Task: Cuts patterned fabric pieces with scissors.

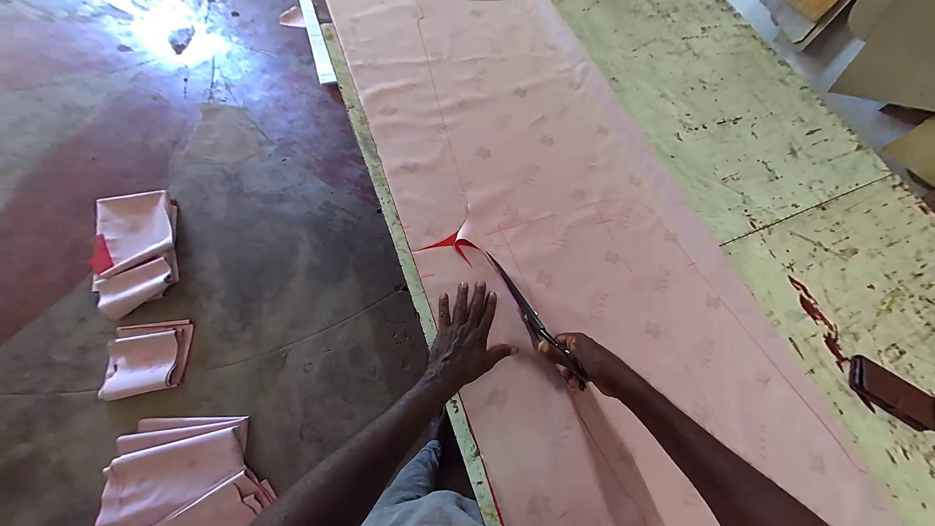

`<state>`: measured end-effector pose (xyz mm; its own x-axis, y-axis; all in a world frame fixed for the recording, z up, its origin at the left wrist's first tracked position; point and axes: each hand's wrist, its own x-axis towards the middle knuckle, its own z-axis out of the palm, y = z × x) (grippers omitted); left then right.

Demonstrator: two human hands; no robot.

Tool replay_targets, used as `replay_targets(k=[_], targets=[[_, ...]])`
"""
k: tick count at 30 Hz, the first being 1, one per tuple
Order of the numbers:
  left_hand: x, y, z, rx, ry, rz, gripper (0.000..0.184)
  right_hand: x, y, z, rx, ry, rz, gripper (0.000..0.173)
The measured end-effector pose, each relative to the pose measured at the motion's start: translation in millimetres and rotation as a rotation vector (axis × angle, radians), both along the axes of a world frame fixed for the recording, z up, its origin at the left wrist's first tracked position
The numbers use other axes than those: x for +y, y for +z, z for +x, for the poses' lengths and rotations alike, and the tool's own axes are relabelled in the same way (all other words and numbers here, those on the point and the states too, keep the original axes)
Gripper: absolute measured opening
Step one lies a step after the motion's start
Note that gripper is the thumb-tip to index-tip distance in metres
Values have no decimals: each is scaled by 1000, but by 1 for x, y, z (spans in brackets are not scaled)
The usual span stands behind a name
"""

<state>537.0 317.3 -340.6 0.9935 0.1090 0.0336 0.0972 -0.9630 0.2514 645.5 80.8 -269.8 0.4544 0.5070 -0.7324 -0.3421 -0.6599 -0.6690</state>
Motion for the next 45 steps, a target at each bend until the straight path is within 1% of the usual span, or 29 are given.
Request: replay_targets(k=[5, 10, 12, 19, 22, 26, 29, 32, 37, 45], targets=[[0, 2, 0, 16, 1, 0, 109, -2, -5, 6, 29, -6, 18, 52], [0, 3, 0, 23, 0, -9, 109, 9, 18, 17, 25, 53, -41, 45], [-1, 2, 0, 11, -1, -11, 109, 15, 24, 21, 15, 67, -52, 45], [0, 4, -1, 9, 3, -41, 110, 16, 28, 34, 16, 110, -44, 45], [0, 5, 0, 21, 1, -37, 109, 18, 34, 40, 8, 124, -76, 44], [0, 3, 0, 11, 1, -36, 110, 22, 32, 56, 12, 165, -116, 48], [0, 3, 0, 13, 0, -36, 111, 25, 34, 63, -3, 187, -142, 48], [0, 3, 0, 14, 0, -31, 110, 25, 35, 68, -21, 206, -163, 45], [0, 4, 0, 21, 1, -40, 110, 27, 42, 75, -64, 258, -195, 46], [0, 3, 0, -1, 6, -49, 109, 34, 47, 88, -256, 413, -342, 50]])
